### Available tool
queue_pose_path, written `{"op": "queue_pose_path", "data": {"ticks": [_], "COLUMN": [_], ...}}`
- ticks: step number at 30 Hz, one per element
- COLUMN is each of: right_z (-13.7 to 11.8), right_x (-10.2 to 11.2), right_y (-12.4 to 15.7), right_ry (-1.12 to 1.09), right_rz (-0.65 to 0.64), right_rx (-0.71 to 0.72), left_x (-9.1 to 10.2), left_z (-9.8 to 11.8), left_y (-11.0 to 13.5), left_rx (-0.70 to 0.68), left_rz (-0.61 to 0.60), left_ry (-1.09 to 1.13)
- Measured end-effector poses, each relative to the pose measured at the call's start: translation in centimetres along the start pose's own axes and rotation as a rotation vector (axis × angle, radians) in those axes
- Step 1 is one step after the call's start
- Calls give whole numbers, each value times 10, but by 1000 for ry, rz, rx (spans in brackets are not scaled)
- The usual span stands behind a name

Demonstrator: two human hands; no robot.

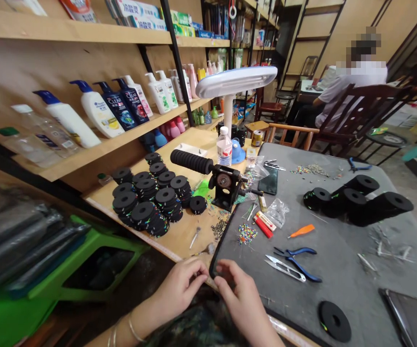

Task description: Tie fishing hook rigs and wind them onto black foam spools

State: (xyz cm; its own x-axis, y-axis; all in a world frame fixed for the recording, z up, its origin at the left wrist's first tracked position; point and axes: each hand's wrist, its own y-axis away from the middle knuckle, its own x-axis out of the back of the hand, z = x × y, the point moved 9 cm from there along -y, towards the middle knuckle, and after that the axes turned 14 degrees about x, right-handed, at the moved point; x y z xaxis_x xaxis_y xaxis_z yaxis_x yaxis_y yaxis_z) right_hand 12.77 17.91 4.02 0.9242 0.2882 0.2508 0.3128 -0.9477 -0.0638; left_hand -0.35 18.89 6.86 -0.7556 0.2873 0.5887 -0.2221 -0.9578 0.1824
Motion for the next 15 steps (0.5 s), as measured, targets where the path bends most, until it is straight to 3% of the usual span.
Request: {"op": "queue_pose_path", "data": {"ticks": [5, 9, 15], "right_z": [0, -3, -12], "right_x": [-26, -24, -26], "right_y": [-11, -18, -16], "right_ry": [-246, 33, 442], "right_rz": [-116, -129, -186], "right_rx": [-72, -16, 182], "left_x": [7, 7, 1], "left_z": [27, 34, 20], "left_y": [3, 2, 3], "left_rx": [-184, -250, -234], "left_rz": [66, 63, 44], "left_ry": [-255, -378, -466]}}
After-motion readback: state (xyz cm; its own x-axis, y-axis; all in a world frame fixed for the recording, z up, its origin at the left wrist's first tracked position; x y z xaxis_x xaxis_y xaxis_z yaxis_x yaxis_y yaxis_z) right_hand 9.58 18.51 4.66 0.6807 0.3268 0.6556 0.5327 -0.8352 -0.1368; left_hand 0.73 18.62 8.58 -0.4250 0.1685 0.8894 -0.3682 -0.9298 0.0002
